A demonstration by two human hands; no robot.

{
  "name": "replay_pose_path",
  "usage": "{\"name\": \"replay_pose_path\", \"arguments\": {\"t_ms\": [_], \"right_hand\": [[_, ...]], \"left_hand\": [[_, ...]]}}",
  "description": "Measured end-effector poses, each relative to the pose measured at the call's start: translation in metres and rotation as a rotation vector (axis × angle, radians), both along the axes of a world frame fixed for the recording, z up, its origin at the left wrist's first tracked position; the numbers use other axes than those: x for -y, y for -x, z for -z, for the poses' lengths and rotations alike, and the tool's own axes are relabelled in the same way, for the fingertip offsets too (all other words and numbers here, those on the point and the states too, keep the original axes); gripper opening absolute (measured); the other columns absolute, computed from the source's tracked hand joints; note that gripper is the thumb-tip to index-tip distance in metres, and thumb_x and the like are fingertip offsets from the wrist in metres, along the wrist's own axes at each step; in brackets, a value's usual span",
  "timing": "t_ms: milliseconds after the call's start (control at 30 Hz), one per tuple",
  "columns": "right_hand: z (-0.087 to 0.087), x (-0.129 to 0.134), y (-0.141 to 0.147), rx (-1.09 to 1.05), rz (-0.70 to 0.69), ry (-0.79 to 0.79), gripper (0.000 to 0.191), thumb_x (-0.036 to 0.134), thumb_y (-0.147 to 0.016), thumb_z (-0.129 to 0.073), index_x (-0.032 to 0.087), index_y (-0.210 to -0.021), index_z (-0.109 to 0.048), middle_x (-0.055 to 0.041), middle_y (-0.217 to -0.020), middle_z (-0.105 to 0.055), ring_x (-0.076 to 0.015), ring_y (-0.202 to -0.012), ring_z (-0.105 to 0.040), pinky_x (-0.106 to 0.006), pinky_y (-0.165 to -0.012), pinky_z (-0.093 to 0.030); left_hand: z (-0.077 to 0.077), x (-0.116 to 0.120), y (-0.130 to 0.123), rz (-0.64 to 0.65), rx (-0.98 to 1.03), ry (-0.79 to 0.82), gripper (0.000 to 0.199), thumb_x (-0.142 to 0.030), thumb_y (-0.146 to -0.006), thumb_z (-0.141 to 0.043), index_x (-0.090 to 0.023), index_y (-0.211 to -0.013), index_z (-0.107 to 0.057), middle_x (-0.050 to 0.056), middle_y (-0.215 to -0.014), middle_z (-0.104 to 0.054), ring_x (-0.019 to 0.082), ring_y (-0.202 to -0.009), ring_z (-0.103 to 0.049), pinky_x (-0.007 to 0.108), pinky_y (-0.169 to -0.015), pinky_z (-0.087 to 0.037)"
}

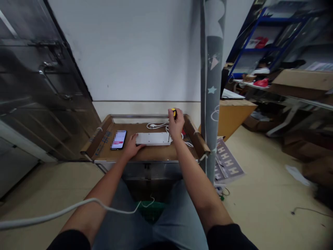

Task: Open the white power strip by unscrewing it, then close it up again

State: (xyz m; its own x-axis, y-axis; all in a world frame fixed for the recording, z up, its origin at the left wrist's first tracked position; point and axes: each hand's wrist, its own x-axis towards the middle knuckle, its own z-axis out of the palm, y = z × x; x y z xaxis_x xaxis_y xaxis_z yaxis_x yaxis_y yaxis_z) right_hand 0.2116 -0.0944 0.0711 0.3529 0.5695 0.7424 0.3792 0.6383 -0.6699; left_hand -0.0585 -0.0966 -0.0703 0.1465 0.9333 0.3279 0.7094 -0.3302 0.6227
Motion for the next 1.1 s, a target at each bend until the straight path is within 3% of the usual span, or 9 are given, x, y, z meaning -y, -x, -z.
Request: {"name": "replay_pose_path", "arguments": {"t_ms": [100, 200, 267, 367, 600, 800, 967, 1100], "right_hand": [[-0.005, -0.007, -0.014, -0.098, -0.035, -0.027, 0.039, 0.056, -0.085, -0.075, 0.023, -0.087, -0.054, -0.0047, -0.103, -0.055, -0.0172, -0.096, -0.059, -0.036, -0.095, -0.053], [-0.008, -0.016, -0.023, -0.134, -0.148, 0.017, 0.039, 0.055, -0.087, -0.071, 0.025, -0.087, -0.047, -0.0003, -0.094, -0.058, -0.0113, -0.073, -0.058, -0.029, -0.073, -0.056], [-0.009, -0.02, -0.025, -0.138, -0.211, 0.064, 0.036, 0.055, -0.091, -0.066, 0.026, -0.089, -0.045, 0.0031, -0.084, -0.06, -0.0082, -0.054, -0.048, -0.025, -0.054, -0.046], [-0.008, -0.018, -0.021, -0.15, -0.211, 0.086, 0.034, 0.056, -0.094, -0.063, 0.026, -0.094, -0.048, 0.0045, -0.08, -0.06, -0.0073, -0.048, -0.041, -0.024, -0.047, -0.037], [-0.005, 0.007, 0.004, -0.2, 0.09, 0.026, 0.034, 0.058, -0.099, -0.056, 0.023, -0.101, -0.058, -0.0024, -0.09, -0.06, -0.0153, -0.08, -0.06, -0.03, -0.078, -0.052], [-0.006, 0.01, 0.011, -0.222, 0.315, 0.044, 0.043, 0.066, -0.102, -0.045, 0.023, -0.106, -0.054, -0.0069, -0.099, -0.059, -0.0223, -0.095, -0.062, -0.042, -0.099, -0.051], [-0.008, 0.016, 0.003, -0.097, 0.225, 0.037, 0.046, 0.063, -0.105, -0.031, 0.023, -0.106, -0.055, -0.0082, -0.097, -0.061, -0.0239, -0.097, -0.063, -0.044, -0.099, -0.051], [-0.012, 0.018, -0.011, -0.01, 0.093, 0.032, 0.038, 0.06, -0.098, -0.053, 0.023, -0.098, -0.058, -0.0091, -0.102, -0.06, -0.0233, -0.103, -0.061, -0.044, -0.104, -0.05]], "left_hand": [[0.003, -0.003, 0.004, 0.019, 0.006, -0.004, 0.079, -0.046, -0.086, -0.081, -0.014, -0.152, -0.051, 0.02, -0.157, -0.051, 0.035, -0.149, -0.051, 0.049, -0.132, -0.036], [0.007, -0.004, 0.006, 0.029, 0.012, -0.009, 0.078, -0.05, -0.088, -0.078, -0.017, -0.152, -0.05, 0.019, -0.159, -0.049, 0.034, -0.151, -0.05, 0.049, -0.132, -0.035], [0.01, -0.003, 0.006, 0.03, 0.013, -0.011, 0.079, -0.053, -0.089, -0.076, -0.017, -0.154, -0.048, 0.019, -0.162, -0.046, 0.034, -0.152, -0.049, 0.049, -0.133, -0.035], [0.012, -0.002, 0.006, 0.031, 0.007, -0.015, 0.083, -0.055, -0.09, -0.075, -0.015, -0.155, -0.046, 0.021, -0.163, -0.042, 0.034, -0.154, -0.046, 0.049, -0.134, -0.033], [0.009, -0.001, 0.006, 0.015, -0.005, -0.012, 0.08, -0.05, -0.091, -0.074, -0.017, -0.157, -0.044, 0.019, -0.162, -0.044, 0.033, -0.154, -0.046, 0.049, -0.133, -0.033], [0.007, -0.001, 0.002, -0.006, 0.007, 0.0, 0.08, -0.052, -0.089, -0.077, -0.018, -0.155, -0.047, 0.018, -0.159, -0.046, 0.034, -0.151, -0.049, 0.048, -0.132, -0.035], [0.004, 0.001, -0.001, -0.009, 0.014, 0.011, 0.08, -0.054, -0.089, -0.076, -0.014, -0.152, -0.048, 0.021, -0.157, -0.048, 0.036, -0.149, -0.051, 0.051, -0.131, -0.036], [0.002, 0.001, -0.001, -0.003, 0.02, 0.009, 0.082, -0.056, -0.089, -0.075, -0.012, -0.152, -0.048, 0.023, -0.158, -0.047, 0.037, -0.15, -0.051, 0.052, -0.131, -0.036]]}}
